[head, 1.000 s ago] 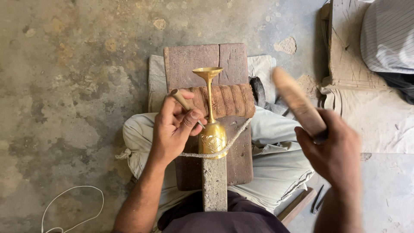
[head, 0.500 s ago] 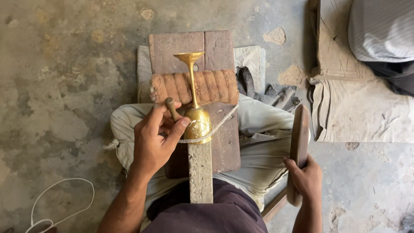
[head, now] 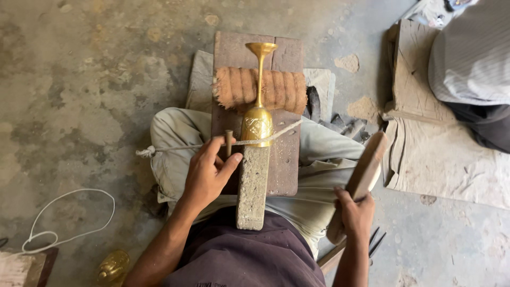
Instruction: The person sits on the floor and shapes a brass candlestick-like object with a wooden mallet, holding a metal punch against the brass with one hand and striking it with the mallet in the other. The brass piece rests on a stone block with a rolled cloth support, and the person repositions the punch around the object while hammering.
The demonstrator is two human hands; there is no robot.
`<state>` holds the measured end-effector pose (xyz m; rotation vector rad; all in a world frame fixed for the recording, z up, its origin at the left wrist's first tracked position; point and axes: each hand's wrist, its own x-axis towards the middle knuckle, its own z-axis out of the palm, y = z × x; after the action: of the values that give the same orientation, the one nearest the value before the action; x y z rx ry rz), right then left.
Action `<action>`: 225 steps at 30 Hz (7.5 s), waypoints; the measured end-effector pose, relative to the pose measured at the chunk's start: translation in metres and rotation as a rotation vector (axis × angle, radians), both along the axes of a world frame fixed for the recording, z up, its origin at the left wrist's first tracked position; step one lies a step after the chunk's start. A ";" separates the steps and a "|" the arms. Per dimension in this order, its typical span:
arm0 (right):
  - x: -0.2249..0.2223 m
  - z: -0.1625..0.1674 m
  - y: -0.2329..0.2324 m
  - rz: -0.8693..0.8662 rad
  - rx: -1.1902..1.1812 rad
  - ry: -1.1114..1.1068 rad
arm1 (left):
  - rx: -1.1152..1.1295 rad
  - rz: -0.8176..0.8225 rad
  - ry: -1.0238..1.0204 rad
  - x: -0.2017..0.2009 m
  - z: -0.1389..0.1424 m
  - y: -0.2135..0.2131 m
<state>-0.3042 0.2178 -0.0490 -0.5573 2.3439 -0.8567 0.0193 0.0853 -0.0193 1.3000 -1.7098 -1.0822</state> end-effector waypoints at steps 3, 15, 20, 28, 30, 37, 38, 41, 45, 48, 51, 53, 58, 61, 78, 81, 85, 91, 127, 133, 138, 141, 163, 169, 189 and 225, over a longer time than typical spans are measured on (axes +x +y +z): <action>0.030 0.013 -0.021 0.198 -0.172 -0.125 | 0.097 0.017 -0.092 -0.002 0.002 -0.001; 0.073 0.074 -0.138 0.726 -0.330 -0.551 | 0.149 -0.026 0.079 -0.013 -0.008 -0.006; 0.073 0.078 -0.125 0.684 -0.356 -0.517 | 0.144 -0.077 0.105 -0.008 -0.014 -0.017; 0.035 0.055 -0.111 0.553 -0.195 -0.260 | 0.230 0.061 0.200 0.010 0.019 -0.045; 0.024 0.060 -0.109 0.493 -0.175 -0.204 | 0.213 0.052 0.208 0.006 0.021 -0.057; 0.011 0.085 -0.099 0.360 -0.014 0.037 | -0.213 -0.252 0.135 -0.027 0.014 -0.105; 0.011 0.084 -0.097 0.344 -0.067 0.069 | -0.192 -0.323 0.103 -0.032 0.013 -0.113; 0.010 0.077 -0.091 0.330 -0.205 0.107 | -0.207 -0.578 0.097 -0.053 0.011 -0.136; -0.003 0.070 -0.084 0.382 -0.108 0.177 | -0.122 -0.899 0.086 -0.070 0.009 -0.158; -0.010 0.066 -0.080 0.423 -0.047 0.410 | 0.011 -1.021 0.034 -0.075 0.006 -0.167; -0.014 0.064 -0.081 0.463 -0.070 0.535 | -0.069 -1.060 0.081 -0.075 0.003 -0.169; -0.018 0.066 -0.084 0.468 -0.100 0.508 | -0.056 -1.119 0.114 -0.079 0.001 -0.171; -0.028 0.082 -0.102 0.255 -0.501 -0.330 | -0.019 -1.170 0.118 -0.081 0.000 -0.173; -0.028 0.089 -0.112 0.346 -0.367 -0.210 | 0.003 -1.185 0.088 -0.080 0.003 -0.174; -0.020 0.097 -0.134 0.570 -0.199 0.197 | 0.088 -1.175 0.062 -0.076 0.004 -0.175; -0.021 0.098 -0.137 0.482 -0.272 0.000 | 0.044 -1.158 0.168 -0.073 0.003 -0.176; -0.020 0.107 -0.141 0.553 -0.109 0.294 | 0.077 -1.168 0.156 -0.071 0.001 -0.175; -0.013 0.113 -0.147 0.820 -0.146 0.649 | 0.051 -1.185 0.150 -0.070 0.000 -0.176; -0.020 0.128 -0.155 0.986 0.131 0.763 | 0.092 -1.141 0.130 -0.067 0.008 -0.182; -0.016 0.134 -0.153 1.025 0.181 0.918 | 0.148 -1.147 0.130 -0.067 0.010 -0.182; -0.019 0.131 -0.150 0.821 0.031 0.608 | 0.082 -1.142 0.187 -0.067 0.008 -0.183; -0.024 0.127 -0.145 0.674 -0.031 0.354 | 0.115 -1.151 0.149 -0.068 0.006 -0.182; -0.012 0.121 -0.135 0.880 0.164 0.738 | 0.171 -1.158 0.166 -0.067 0.012 -0.186; -0.010 0.120 -0.130 0.858 0.209 0.738 | 0.238 -1.173 0.149 -0.065 0.011 -0.186; -0.004 0.112 -0.142 0.598 -0.212 0.205 | 0.183 -1.200 0.215 -0.062 0.009 -0.186; 0.024 0.125 -0.120 0.504 -0.170 0.437 | 0.087 -1.236 0.357 -0.055 0.005 -0.188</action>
<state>-0.2799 0.0978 0.0762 -1.4575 2.3330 -0.7467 -0.0358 -0.1027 -0.0139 -0.0998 -2.1539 -1.8928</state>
